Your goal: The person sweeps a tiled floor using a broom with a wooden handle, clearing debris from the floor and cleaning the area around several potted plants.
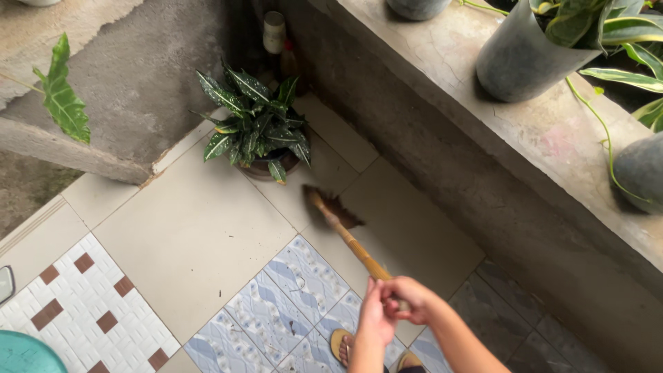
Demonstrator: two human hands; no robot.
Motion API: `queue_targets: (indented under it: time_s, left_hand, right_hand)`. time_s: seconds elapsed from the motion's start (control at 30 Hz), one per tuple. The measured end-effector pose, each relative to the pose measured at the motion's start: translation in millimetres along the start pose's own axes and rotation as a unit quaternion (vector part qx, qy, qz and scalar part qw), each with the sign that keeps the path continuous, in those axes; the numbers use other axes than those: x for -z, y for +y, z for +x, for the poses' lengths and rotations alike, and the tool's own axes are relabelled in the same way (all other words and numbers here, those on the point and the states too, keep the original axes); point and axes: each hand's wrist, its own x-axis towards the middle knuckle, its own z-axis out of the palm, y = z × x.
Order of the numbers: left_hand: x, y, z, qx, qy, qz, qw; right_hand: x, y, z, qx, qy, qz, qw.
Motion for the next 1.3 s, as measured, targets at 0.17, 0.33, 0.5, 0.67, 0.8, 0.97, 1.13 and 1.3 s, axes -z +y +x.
queue_targets:
  time_s: [0.17,0.33,0.5,0.67,0.8,0.97,1.13,1.3]
  left_hand:
    - [-97.1,8.6,-48.4,0.021,-0.059,0.035,0.997]
    - [-135.5,-1.2,-20.5,0.003,-0.159,-0.008,0.987]
    - [-119.8,18.8,40.8,-0.018,-0.100,-0.056,0.993]
    - [-126.6,30.7,71.8,-0.028,-0.030,-0.060,0.997]
    - [-182.4,34.6,54.8,-0.023,-0.050,-0.014,0.998]
    - [-245.2,59.8,71.8,-0.063,-0.126,-0.032,0.989]
    - [-267.8,117.1,133.0,-0.133,-0.084,0.022,0.987]
    - [-255.0,154.8,142.6,-0.159,-0.035,0.028,0.986]
  right_hand:
    - [47.5,-39.5,-57.2,0.048,-0.015,0.067,0.996]
    - [39.6,-84.5,-72.1,0.089,0.045,0.051,0.994]
    - [42.1,-138.8,11.9,0.022,0.065,-0.006,0.998]
    - [56.7,-161.1,45.6,-0.068,0.017,-0.073,0.995]
    - [73.8,-213.4,-9.4,0.001,-0.065,-0.097,0.993]
    - [44.0,-290.1,-48.8,0.055,0.049,-0.195,0.978]
    - [-11.5,-375.0,59.9,0.256,0.066,-0.420,0.868]
    - [-33.4,-412.5,159.9,0.090,0.168,-0.513,0.837]
